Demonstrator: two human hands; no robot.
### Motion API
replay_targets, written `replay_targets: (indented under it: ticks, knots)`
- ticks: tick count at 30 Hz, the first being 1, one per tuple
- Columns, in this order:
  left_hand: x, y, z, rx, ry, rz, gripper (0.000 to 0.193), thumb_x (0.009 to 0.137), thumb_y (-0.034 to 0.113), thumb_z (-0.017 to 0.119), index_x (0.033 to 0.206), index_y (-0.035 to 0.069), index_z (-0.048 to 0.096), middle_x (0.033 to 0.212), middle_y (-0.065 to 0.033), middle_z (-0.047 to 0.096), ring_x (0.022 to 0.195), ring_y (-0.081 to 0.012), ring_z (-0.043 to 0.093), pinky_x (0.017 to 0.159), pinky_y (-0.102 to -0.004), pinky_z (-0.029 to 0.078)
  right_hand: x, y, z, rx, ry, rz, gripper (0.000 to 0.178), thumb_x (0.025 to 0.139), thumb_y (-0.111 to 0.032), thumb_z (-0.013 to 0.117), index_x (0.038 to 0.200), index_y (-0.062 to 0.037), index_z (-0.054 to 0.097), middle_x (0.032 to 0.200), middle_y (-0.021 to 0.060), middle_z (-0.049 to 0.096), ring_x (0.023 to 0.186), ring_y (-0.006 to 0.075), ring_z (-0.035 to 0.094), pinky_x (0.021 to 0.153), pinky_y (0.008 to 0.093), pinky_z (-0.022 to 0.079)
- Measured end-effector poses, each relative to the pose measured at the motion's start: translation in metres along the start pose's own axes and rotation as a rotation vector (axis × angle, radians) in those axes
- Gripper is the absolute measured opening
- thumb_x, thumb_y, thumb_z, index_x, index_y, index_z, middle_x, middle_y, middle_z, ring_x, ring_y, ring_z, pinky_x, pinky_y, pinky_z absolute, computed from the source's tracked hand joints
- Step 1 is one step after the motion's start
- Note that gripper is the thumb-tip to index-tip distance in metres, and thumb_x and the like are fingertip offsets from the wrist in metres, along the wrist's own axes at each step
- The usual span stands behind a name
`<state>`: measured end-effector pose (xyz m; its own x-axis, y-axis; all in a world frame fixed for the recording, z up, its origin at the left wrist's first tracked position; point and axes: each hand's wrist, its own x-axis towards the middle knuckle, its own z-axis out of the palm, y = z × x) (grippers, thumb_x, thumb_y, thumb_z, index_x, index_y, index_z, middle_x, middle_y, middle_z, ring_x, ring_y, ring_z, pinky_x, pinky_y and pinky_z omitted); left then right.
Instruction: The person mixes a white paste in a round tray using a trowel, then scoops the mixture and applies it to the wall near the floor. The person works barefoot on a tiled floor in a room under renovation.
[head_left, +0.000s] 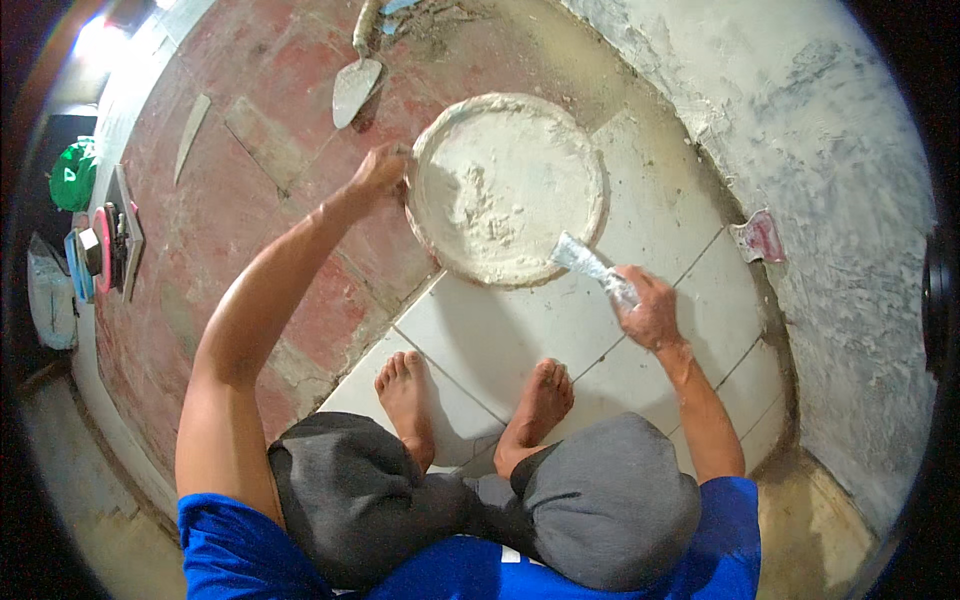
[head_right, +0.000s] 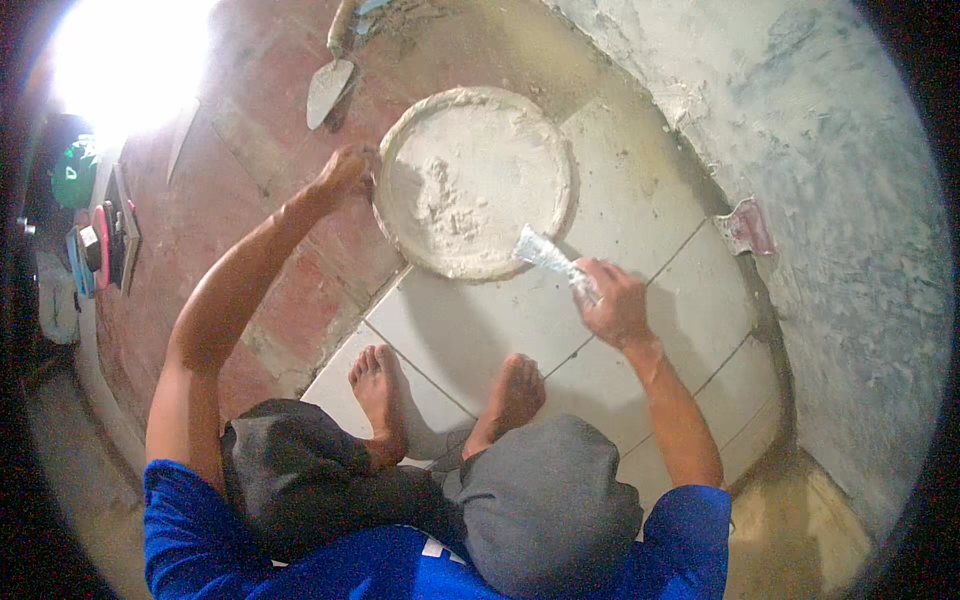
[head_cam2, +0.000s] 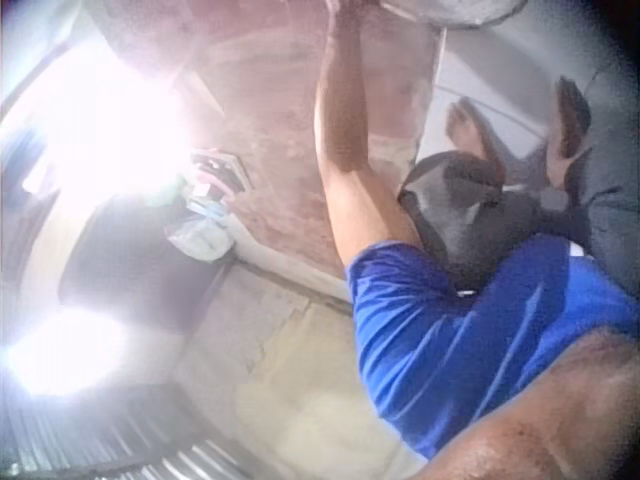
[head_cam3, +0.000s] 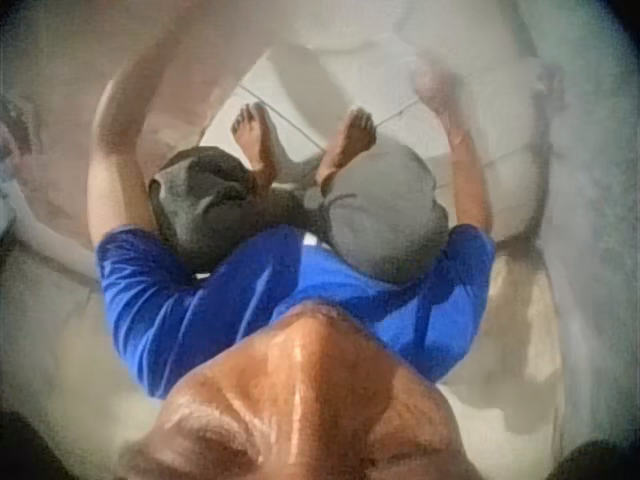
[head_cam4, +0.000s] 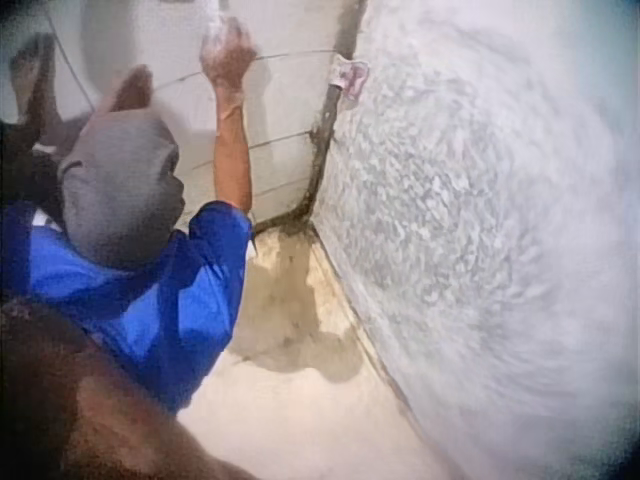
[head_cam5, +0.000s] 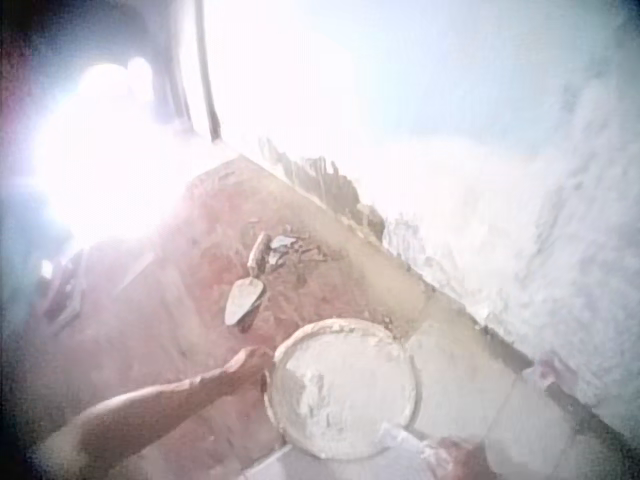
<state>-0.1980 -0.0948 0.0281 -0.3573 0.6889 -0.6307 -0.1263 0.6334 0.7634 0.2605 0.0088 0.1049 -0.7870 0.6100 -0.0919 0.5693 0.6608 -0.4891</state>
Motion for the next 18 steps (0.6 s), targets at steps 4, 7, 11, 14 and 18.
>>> replay_targets:
  ticks: [4,7,11,14,18]
  knots:
    - [0.012,0.022,-0.002,0.380,-0.007,0.158,0.041,0.090,0.015,0.064,0.130,0.008,0.063,0.108,-0.0080,0.067,0.091,-0.0172,0.065,0.080,-0.0353,0.054,0.022,0.002,-0.025,-0.142,-0.021,-0.117,0.029,0.078,-0.011,0.075,0.106,-0.0068,0.070,0.093,0.0106,0.068,0.080,0.0315,0.068,0.068,0.0418,0.054]
    - [0.004,0.030,0.008,0.379,0.017,0.274,0.049,0.084,0.023,0.067,0.129,0.004,0.063,0.108,-0.0164,0.070,0.101,-0.0269,0.067,0.091,-0.0423,0.053,0.048,0.009,-0.033,-0.167,-0.148,-0.121,0.031,0.077,-0.008,0.073,0.107,-0.0092,0.069,0.091,0.0111,0.066,0.085,0.0323,0.067,0.070,0.0430,0.054]
    - [-0.010,-0.030,-0.001,0.661,0.059,0.566,0.091,0.077,0.034,0.080,0.149,-0.002,0.038,0.149,-0.0231,0.044,0.139,-0.0399,0.041,0.118,-0.0473,0.034,0.088,0.015,-0.044,-0.155,-0.298,-0.192,0.031,0.077,-0.008,0.071,0.108,-0.0111,0.068,0.091,0.0126,0.067,0.089,0.0340,0.065,0.077,0.0443,0.054]
    - [-0.051,-0.047,0.018,0.769,0.114,0.612,0.106,0.069,0.039,0.087,0.153,0.001,0.035,0.152,-0.0211,0.040,0.141,-0.0410,0.035,0.117,-0.0516,0.032,0.100,0.018,-0.036,-0.160,-0.370,-0.227,0.031,0.077,-0.009,0.071,0.108,-0.0111,0.068,0.092,0.0126,0.066,0.090,0.0346,0.065,0.082,0.0446,0.053]
    - [-0.064,-0.040,0.034,0.826,0.121,0.573,0.120,0.061,0.042,0.092,0.155,0.002,0.031,0.152,-0.0183,0.037,0.144,-0.0390,0.030,0.115,-0.0546,0.029,0.101,0.010,-0.015,-0.075,-0.385,-0.209,0.029,0.077,-0.009,0.074,0.105,-0.0085,0.069,0.094,0.0117,0.068,0.090,0.0327,0.066,0.081,0.0422,0.053]
